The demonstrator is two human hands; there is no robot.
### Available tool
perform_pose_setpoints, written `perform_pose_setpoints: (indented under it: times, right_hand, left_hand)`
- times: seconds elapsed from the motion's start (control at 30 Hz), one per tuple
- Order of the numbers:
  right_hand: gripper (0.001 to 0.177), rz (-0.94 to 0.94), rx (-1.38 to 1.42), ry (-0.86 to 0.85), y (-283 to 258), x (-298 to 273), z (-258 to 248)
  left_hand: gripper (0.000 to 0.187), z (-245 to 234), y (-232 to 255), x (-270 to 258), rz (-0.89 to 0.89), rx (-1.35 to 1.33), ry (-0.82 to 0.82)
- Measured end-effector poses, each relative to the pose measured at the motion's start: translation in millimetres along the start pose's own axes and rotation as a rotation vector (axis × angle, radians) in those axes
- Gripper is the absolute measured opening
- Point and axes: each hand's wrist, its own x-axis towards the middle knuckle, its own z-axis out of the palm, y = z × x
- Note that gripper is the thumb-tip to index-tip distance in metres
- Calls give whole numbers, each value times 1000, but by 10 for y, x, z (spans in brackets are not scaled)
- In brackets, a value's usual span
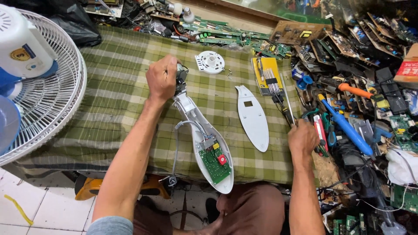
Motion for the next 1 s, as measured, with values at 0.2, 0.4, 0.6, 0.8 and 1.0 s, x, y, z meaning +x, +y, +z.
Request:
perform_pose_setpoints:
  times: [0.2, 0.4, 0.6, 0.8, 1.0]
  right_hand:
    - [10, -424, 555, 182, -985, 242, -163]
    - [23, -566, 394, -182, -2327, 558, 29]
    - [11, -624, 328, -277, -2570, 859, 926]
    - [19, -455, 254, -196, -2295, 1509, 1089]
    - [38, -282, 381, -263, -2060, 1711, 721]
  left_hand:
    - [39, 90, -111, 27, -4, 13, -20]
    - [40, -31, 77, 25, -2, 25, -24]
    - [40, 19, -33, 7, 32, 29, -10]
    - [40, 92, -155, -8, 20, 48, -15]
    - [42, 46, 14, 16, 9, 38, -15]
